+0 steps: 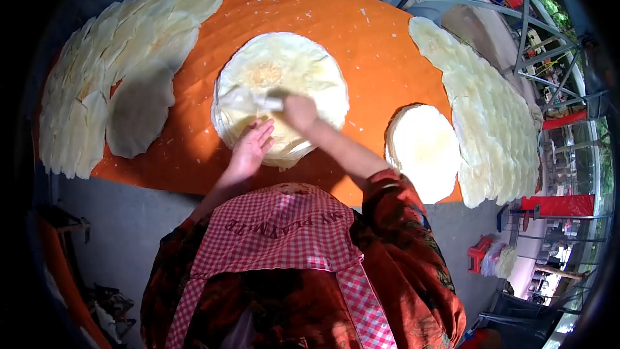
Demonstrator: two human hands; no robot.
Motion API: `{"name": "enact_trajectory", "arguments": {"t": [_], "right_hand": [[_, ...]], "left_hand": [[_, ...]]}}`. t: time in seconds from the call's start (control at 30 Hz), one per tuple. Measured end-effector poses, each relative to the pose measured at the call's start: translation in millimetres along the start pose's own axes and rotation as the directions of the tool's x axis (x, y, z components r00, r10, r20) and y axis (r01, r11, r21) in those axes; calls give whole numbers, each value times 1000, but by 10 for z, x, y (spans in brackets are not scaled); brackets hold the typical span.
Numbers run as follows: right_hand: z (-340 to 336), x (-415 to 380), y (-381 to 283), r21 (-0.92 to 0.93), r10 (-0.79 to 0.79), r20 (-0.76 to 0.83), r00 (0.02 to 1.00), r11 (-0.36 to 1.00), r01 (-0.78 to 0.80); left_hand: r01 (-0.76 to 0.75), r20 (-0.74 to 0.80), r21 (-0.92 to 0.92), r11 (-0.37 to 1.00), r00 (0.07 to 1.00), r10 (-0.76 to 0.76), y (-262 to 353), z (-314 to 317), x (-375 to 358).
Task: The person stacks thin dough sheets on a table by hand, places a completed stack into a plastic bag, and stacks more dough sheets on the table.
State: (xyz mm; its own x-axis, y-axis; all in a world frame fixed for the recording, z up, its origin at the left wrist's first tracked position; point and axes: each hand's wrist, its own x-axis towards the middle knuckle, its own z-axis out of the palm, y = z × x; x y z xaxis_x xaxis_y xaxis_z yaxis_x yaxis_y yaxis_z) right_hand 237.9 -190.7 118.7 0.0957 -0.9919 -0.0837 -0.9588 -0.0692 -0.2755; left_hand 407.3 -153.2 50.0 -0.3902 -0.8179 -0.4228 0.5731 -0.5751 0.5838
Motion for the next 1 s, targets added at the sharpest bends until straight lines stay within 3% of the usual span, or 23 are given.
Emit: {"name": "enact_trajectory", "arguments": {"t": [0.03, 0.07, 0.1, 0.17, 0.2, 0.23, 0.27, 0.33, 0.4, 0.43, 0.47, 0.5, 0.6, 0.63, 0.67, 0.73, 0.83, 0.87, 0.93, 0.97, 1.0], "right_hand": [[-191, 183, 115, -73, -76, -115, 990, 995, 68], [-383, 566, 359, -88, 55, -49, 997, 994, -59], [-757, 643, 353, -117, 37, -268, 963, 991, -71], [-1423, 533, 185, -127, -136, -408, 903, 988, 91], [-1598, 450, 47, -209, -143, -401, 905, 976, 61], [-1561, 378, 14, -277, -193, -381, 904, 957, 87], [-1497, 292, -28, -345, -240, -356, 903, 932, 112], [-1010, 127, -3, -287, -318, -347, 882, 932, 223], [-320, -6, 38, -121, -316, -363, 876, 949, 292], [22, -34, 75, -66, -234, -276, 932, 972, 224], [197, -79, 100, -176, -130, -66, 989, 977, 117], [516, -65, 281, -158, -325, -274, 905, 944, 291], [400, -37, 256, 14, -292, -302, 908, 950, 311], [222, -54, 175, 48, -197, -270, 942, 975, 218], [59, -21, 170, -133, -113, -86, 990, 986, 101], [35, -58, 171, -223, -225, -186, 956, 958, 182], [322, -209, 79, -274, -213, -27, 977, 941, 198], [458, -301, 89, -138, -202, -57, 978, 971, 193], [475, -429, 51, -183, -267, -67, 962, 951, 251], [472, -451, 43, -66, -168, 27, 985, 983, 169], [451, -502, 15, -49, -179, 20, 984, 982, 180]], "left_hand": [[-15, -29, 62, 998, 999, 17, -19, -51, 19], [-23, -60, 125, 992, 998, 31, -64, -150, 34], [-29, -87, 190, 981, 995, 46, -91, -208, 37], [-86, -192, 268, 960, 971, 140, -43, -151, -46], [-110, -238, 308, 945, 953, 189, -33, -134, -87], [-216, -224, 442, 871, 913, 340, -85, -217, -77], [-210, -238, 467, 859, 905, 351, -94, -303, -43], [-198, -266, 513, 836, 889, 373, -78, -367, 1], [-165, -280, 496, 853, 899, 337, -92, -419, 5], [-156, -284, 491, 857, 902, 327, -65, -433, 30], [-151, -285, 487, 860, 904, 320, -24, -440, 58], [-179, -294, 468, 865, 892, 343, -41, -483, 108], [-77, -381, 311, 947, 903, 198, 202, -145, -154], [-84, -379, 251, 964, 908, 178, 208, -99, -211], [-93, -372, 189, 978, 914, 159, 213, -62, -249], [-123, -355, 87, 989, 923, 146, 219, -14, -214], [-134, -323, -11, 991, 938, 123, 155, -43, -184], [-140, -303, -46, 989, 945, 120, 129, -72, -134], [-130, -262, -109, 986, 960, 97, 156, -118, -61], [-108, -242, -138, 985, 967, 72, 161, -162, -54], [-82, -223, -164, 983, 974, 44, 161, -180, -74]]}}
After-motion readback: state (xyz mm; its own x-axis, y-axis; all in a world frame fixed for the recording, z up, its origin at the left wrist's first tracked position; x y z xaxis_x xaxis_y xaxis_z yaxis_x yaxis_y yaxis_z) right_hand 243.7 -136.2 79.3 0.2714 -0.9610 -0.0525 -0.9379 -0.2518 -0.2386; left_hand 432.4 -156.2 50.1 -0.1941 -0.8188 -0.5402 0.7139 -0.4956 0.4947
